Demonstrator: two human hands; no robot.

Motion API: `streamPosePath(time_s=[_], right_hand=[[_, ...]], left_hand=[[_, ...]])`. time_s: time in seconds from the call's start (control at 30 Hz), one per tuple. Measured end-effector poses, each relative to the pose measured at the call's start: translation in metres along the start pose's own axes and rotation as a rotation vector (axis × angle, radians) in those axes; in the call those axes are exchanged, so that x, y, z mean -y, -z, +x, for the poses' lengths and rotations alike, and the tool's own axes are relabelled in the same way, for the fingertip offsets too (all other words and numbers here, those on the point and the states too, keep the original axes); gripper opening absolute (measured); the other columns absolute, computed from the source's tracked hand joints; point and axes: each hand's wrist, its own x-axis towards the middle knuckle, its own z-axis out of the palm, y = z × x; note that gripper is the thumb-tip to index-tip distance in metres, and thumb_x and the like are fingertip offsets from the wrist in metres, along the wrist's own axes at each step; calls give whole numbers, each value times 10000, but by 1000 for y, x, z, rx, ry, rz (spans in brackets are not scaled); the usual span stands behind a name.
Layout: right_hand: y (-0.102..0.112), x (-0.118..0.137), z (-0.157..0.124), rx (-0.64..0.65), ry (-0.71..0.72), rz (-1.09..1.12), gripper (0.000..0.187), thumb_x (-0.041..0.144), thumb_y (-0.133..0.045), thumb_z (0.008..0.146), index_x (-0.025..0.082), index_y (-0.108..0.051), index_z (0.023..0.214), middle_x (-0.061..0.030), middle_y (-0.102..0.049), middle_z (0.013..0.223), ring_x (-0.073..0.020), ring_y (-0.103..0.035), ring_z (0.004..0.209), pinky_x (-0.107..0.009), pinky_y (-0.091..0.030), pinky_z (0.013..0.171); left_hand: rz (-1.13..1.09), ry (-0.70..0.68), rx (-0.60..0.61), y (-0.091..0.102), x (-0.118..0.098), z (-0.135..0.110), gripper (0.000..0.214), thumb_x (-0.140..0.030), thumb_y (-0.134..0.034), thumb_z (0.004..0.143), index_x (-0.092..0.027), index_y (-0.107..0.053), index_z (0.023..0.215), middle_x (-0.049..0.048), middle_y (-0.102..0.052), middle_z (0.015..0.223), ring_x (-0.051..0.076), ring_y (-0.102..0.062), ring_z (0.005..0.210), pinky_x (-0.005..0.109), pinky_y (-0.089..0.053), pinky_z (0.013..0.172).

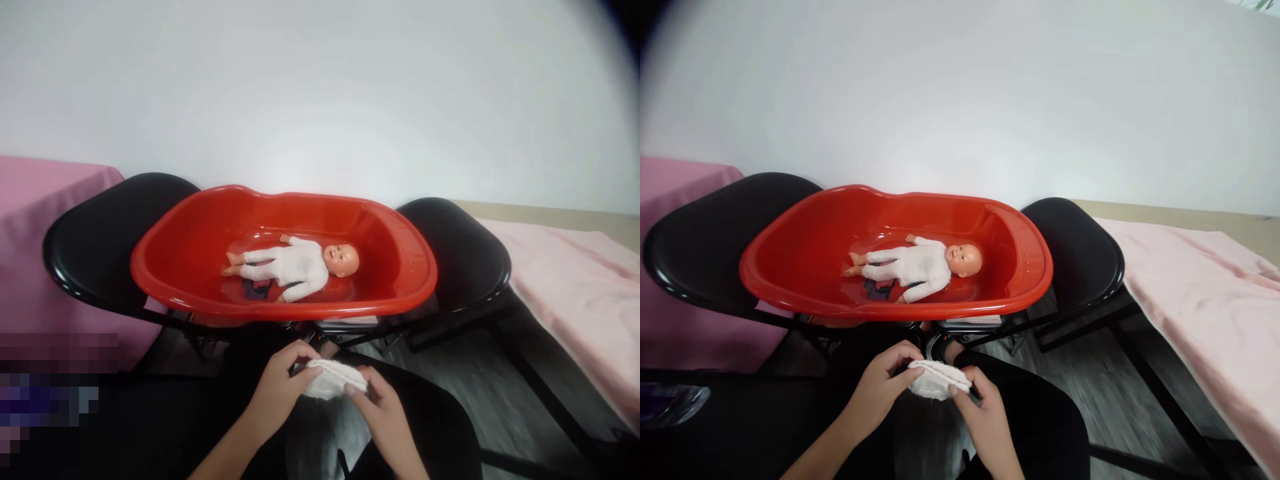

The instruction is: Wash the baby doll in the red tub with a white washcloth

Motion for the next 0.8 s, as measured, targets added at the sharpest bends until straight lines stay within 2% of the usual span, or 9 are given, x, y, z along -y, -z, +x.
streamPosePath(time_s=[0.07,0.17,0.23,0.3,0.37,0.53,0.6,0.7,0.8], right_hand=[[-1,8,0,81,-18,-61,194,373,-630,841,181,-647,832,-15,-616,800,-172,-561,773,-263,-446,720],[-9,23,3,159,8,-130,184,307,-706,776,206,-673,925,-10,-641,865,-172,-580,789,-251,-449,715],[-15,30,7,184,59,-179,196,298,-683,801,224,-682,982,-14,-649,899,-171,-589,809,-249,-453,732],[-21,34,10,198,124,-249,157,324,-592,875,212,-695,914,-24,-643,854,-165,-584,786,-249,-453,719],[-26,34,11,186,167,-293,262,349,-502,927,197,-694,836,-31,-635,787,-161,-578,740,-244,-451,683],[-30,27,9,97,246,-217,277,373,-505,926,220,-733,897,-39,-666,759,-174,-603,718,-249,-477,678],[-30,25,7,105,225,-207,281,374,-499,930,227,-738,944,-46,-677,792,-180,-612,742,-257,-482,701],[-28,25,4,150,141,-143,302,363,-459,951,236,-716,1046,-46,-677,858,-180,-620,789,-265,-481,746],[-19,28,2,123,126,-3,271,387,-514,919,216,-724,913,-36,-636,795,-169,-593,733,-248,-468,677]], left_hand=[[12,-20,16,0,0,0,94,-253,-657,796,-159,-669,796,21,-636,811,149,-574,765,254,-433,719],[51,-28,106,-2,-1,-1,95,-247,-664,799,-169,-711,825,27,-658,833,149,-586,773,256,-434,724],[82,-43,139,-3,-2,-2,109,-234,-650,810,-184,-730,865,24,-660,845,144,-586,778,254,-432,728],[109,-47,118,-4,-3,-2,113,-230,-638,818,-187,-726,874,16,-650,826,137,-574,763,250,-426,717],[114,-37,67,-4,-4,-3,96,-240,-636,820,-176,-705,845,10,-629,787,131,-554,732,246,-418,690],[97,-127,-28,-3,-1,-3,93,-217,-649,795,-161,-636,722,13,-598,792,130,-556,738,248,-424,692],[109,-151,-32,-1,1,-2,106,-213,-642,804,-165,-629,710,11,-586,792,130,-561,750,248,-429,712],[62,-120,3,1,1,-2,40,-196,-648,797,-185,-648,835,12,-614,890,141,-577,849,253,-435,803],[13,-6,144,3,-5,-3,398,-158,-736,696,-240,-650,1076,5,-630,1108,169,-560,1033,255,-403,919]])
